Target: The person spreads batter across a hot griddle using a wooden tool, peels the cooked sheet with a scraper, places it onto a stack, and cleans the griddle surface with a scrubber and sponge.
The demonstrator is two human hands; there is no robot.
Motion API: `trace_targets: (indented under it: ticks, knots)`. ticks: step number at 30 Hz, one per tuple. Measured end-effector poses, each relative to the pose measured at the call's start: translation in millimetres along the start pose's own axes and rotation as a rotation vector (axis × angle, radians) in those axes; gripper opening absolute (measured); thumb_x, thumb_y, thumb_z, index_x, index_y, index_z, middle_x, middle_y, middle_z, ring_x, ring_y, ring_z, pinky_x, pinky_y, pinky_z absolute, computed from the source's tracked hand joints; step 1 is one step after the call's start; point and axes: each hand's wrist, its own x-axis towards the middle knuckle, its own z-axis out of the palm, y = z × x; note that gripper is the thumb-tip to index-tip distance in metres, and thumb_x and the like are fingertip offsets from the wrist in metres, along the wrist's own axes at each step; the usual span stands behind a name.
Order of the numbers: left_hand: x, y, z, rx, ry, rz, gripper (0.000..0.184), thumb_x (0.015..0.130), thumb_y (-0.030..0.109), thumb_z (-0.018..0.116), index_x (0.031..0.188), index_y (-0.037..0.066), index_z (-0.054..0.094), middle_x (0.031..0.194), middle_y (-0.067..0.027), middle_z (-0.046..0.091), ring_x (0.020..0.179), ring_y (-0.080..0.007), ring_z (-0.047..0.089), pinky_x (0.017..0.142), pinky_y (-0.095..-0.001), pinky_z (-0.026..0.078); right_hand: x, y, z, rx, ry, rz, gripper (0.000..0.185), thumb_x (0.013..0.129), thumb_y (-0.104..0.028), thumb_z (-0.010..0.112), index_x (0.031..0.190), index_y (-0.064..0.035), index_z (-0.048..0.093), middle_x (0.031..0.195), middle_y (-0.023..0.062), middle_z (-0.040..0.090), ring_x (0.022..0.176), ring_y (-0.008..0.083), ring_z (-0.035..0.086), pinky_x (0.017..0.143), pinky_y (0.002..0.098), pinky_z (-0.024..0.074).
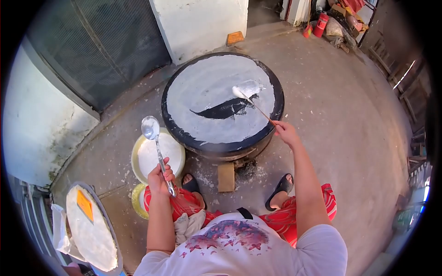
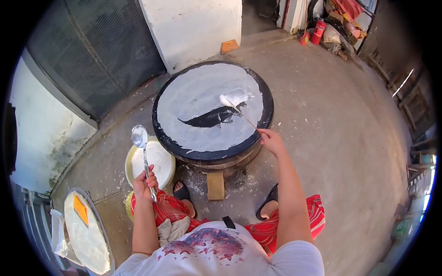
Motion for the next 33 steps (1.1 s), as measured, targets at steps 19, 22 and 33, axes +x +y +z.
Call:
trace_targets:
  ticks: [19,22,33]
  knots:
    - [-4,6,-8,0.008,-0.046,-0.002,0.03,0.09,0.017,0.031,0.107,-0.005,0.044,0.071,-0.0065,0.045,0.05,-0.0103,0.039,0.041,-0.0215,0.033,-26,-8,108,-0.147,0.2,-0.204,0.027,0.085,-0.021,0.043,0.107,-0.0127,0.057,0.099,0.0154,0.059,0.093,0.0309,0.056,0.08,0.0359,0.0439]
    - [-2,6,-10,0.014,-0.05,0.001,0.031,0.09,0.017,0.031,0.107,-0.005,0.044,0.071,-0.0068,0.045,0.051,-0.0108,0.039,0.041,-0.0221,0.033,-23,-41,137,-0.134,0.071,-0.193,0.027,0.084,-0.022,0.044,0.107,-0.0133,0.057,0.101,0.0154,0.058,0.095,0.0314,0.054,0.082,0.0369,0.0435]
    - [-7,9,-18,0.001,-0.062,0.01,0.03,0.09,0.017,0.032,0.104,-0.006,0.045,0.071,-0.0075,0.045,0.051,-0.0111,0.038,0.041,-0.0226,0.033,-72,-93,100,-0.708,0.268,-0.395,0.033,0.076,-0.015,0.049,0.109,-0.0181,0.056,0.078,0.0083,0.055,0.073,0.0256,0.056,0.063,0.0368,0.0469]
